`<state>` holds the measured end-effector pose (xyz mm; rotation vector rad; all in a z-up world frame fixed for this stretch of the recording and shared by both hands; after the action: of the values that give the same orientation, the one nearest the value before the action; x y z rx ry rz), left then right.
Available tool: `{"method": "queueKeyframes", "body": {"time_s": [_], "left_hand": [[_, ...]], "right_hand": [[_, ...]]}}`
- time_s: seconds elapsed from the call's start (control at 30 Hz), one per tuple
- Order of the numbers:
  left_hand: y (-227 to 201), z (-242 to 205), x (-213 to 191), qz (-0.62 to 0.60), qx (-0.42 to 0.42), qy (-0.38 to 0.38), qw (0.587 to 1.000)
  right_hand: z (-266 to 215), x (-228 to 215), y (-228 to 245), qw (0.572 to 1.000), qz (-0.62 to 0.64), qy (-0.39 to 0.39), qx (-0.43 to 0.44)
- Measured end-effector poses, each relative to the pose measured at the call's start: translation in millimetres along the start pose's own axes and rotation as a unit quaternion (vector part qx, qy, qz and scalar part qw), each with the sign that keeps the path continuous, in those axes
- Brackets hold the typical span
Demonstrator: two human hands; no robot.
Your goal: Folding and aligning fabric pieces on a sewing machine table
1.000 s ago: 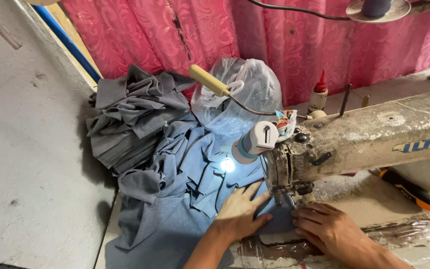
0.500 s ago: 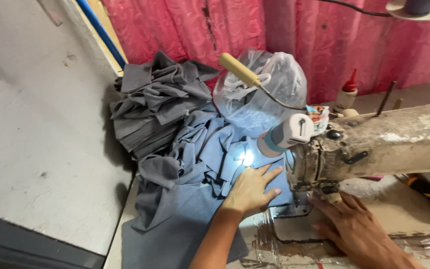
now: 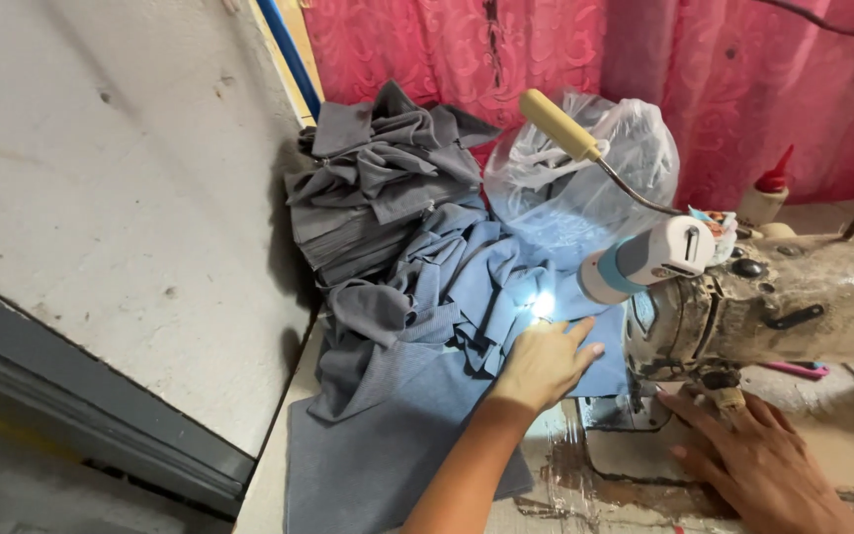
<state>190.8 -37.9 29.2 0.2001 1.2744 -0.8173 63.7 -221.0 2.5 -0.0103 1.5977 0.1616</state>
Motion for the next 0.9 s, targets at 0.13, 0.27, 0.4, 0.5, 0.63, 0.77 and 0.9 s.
{"method": "queueKeyframes", "body": {"time_s": [0.13, 0.27, 0.4, 0.5, 0.63, 0.77, 0.9], "left_hand": [[-4.4, 32.1, 14.7, 0.297, 0.079, -0.126, 0.943], [21.3, 91.5, 86.3, 0.295, 0.135, 0.042, 0.945], [44.6, 117.1, 101.0, 0.276, 0.072, 0.186, 0.94], [36.7, 100.6, 66.7, 0.286, 0.031, 0.221, 0.932], [-24.0, 46.5, -22.7, 0.42, 0.176, -0.021, 0.89], [-46.1, -2.7, -33.9, 0.309, 0.299, -0.064, 0.901], [-53.1, -40.5, -52.8, 0.281, 0.248, -0.102, 0.922]], "right_hand": [[8.3, 13.8, -7.0, 0.994, -0.017, -0.089, -0.066], [11.8, 21.9, -12.4, 0.989, -0.07, -0.107, -0.071], [17.4, 38.0, -26.4, 0.995, -0.054, -0.081, -0.038], [18.7, 42.4, -31.3, 0.985, -0.067, -0.151, -0.059], [18.3, 45.3, -33.5, 0.992, -0.058, -0.107, -0.034], [13.7, 37.8, -30.8, 0.978, -0.06, -0.19, -0.057], [11.5, 26.3, -26.0, 0.986, -0.023, -0.152, -0.066]]}}
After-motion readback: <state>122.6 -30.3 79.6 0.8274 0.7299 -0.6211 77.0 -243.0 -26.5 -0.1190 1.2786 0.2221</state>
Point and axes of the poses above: each hand's wrist, its own z-axis towards the middle knuckle, its own x-axis out of the palm, y = z × x, the point moved 9 cm from there along z, towards the middle knuckle, and after that the axes turned 6 degrees about -z, right-handed, at the moved point
